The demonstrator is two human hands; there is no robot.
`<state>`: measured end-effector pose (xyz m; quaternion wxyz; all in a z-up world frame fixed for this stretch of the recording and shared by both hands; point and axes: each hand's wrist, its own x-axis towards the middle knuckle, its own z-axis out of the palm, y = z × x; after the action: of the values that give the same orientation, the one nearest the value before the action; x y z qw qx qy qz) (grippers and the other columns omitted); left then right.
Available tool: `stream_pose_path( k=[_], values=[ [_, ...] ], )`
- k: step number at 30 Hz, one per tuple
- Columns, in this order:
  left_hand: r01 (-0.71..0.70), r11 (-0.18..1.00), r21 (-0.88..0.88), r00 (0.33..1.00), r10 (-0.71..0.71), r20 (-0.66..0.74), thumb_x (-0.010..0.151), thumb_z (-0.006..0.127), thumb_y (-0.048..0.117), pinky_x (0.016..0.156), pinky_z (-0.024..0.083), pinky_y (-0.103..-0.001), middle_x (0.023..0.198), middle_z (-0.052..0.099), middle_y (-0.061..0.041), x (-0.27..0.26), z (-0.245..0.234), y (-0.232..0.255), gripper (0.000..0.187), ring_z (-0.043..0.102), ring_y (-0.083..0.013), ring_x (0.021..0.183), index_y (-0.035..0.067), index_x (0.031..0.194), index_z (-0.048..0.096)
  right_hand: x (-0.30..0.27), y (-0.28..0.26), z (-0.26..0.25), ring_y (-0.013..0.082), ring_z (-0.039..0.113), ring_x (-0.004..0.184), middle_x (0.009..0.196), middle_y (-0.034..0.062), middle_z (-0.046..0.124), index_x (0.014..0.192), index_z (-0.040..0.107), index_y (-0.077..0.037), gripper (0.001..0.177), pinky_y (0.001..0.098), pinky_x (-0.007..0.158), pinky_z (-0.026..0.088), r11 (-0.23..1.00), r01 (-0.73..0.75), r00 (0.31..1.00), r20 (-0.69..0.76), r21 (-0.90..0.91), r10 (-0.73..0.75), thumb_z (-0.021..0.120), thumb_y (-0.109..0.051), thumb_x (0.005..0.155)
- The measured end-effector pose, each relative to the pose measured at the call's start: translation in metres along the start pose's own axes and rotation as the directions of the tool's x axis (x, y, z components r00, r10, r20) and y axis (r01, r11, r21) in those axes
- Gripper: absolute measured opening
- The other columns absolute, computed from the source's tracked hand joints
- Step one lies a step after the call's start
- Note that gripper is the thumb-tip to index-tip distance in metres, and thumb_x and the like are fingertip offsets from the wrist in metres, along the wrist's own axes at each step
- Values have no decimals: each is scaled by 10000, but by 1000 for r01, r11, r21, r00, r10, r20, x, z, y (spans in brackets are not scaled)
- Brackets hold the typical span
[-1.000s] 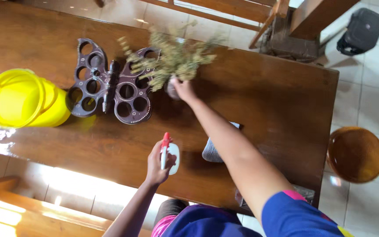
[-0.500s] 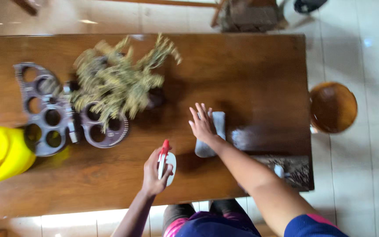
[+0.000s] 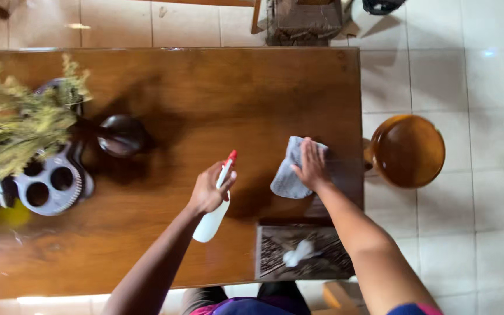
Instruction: The person cleans a wooden table by spraying a cleaning solution and wiping the surface with a cloth. They move decorative items aside to clean underneath, then return them to the table.
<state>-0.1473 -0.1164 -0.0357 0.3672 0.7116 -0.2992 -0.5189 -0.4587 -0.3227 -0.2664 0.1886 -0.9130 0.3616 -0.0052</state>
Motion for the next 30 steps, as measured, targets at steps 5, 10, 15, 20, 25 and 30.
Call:
stream_pose_path(
  k=[5, 10, 15, 20, 25, 30],
  values=[
    [80, 996, -40, 993, -84, -86, 950, 607, 441, 546, 560, -348, 772, 639, -99, 46, 38, 30, 484, 687, -197, 526, 24, 1196, 625, -32, 52, -5, 503, 53, 1557, 1669, 368, 82, 1594, 159, 104, 923, 681, 1214, 49, 944, -329, 927, -204, -34, 315, 542, -450, 963],
    [195, 977, -83, 974, -203, -105, 985, 603, 434, 521, 587, -343, 791, 665, -92, 84, 51, 34, 489, 688, -179, 567, -49, 1031, 664, 14, 36, -5, 524, 72, 1563, 1671, 388, 107, 1584, 187, 111, 915, 661, 1232, 37, 858, -489, 856, -275, -156, 438, 625, -415, 977],
    [179, 966, -187, 977, -197, -84, 962, 595, 391, 487, 557, -347, 765, 613, -84, 99, 39, 29, 413, 647, -176, 534, 14, 1123, 638, 157, -19, -9, 514, 122, 1538, 1664, 284, 172, 1560, 262, 89, 967, 670, 1224, 56, 994, -37, 944, -330, -100, 2, 698, -504, 933],
    [216, 951, -220, 964, -243, -103, 948, 610, 358, 478, 565, -348, 747, 626, -84, 101, 40, 33, 406, 651, -169, 532, 25, 1177, 645, 283, -144, 7, 392, 238, 1563, 1668, 228, 287, 1559, 367, 15, 838, 593, 1261, 172, 899, 439, 894, -96, -8, -437, 667, -444, 925],
    [264, 949, -172, 957, -280, -80, 947, 605, 376, 474, 566, -345, 729, 611, -82, 120, 40, 42, 422, 661, -174, 523, 36, 1195, 645, 374, -110, -4, 387, 265, 1547, 1663, 225, 304, 1592, 367, -19, 701, 554, 1264, 168, 897, 360, 895, -176, -258, -410, 538, -341, 992],
    [130, 990, -50, 988, -134, -73, 952, 606, 426, 494, 566, -347, 734, 652, -92, 154, 43, 59, 469, 681, -160, 535, 21, 1184, 649, 343, 44, -74, 404, 382, 1503, 1573, 224, 453, 1511, 471, -18, 589, 556, 1257, 232, 999, -48, 951, -306, -25, 38, 559, -261, 981]
  ],
)
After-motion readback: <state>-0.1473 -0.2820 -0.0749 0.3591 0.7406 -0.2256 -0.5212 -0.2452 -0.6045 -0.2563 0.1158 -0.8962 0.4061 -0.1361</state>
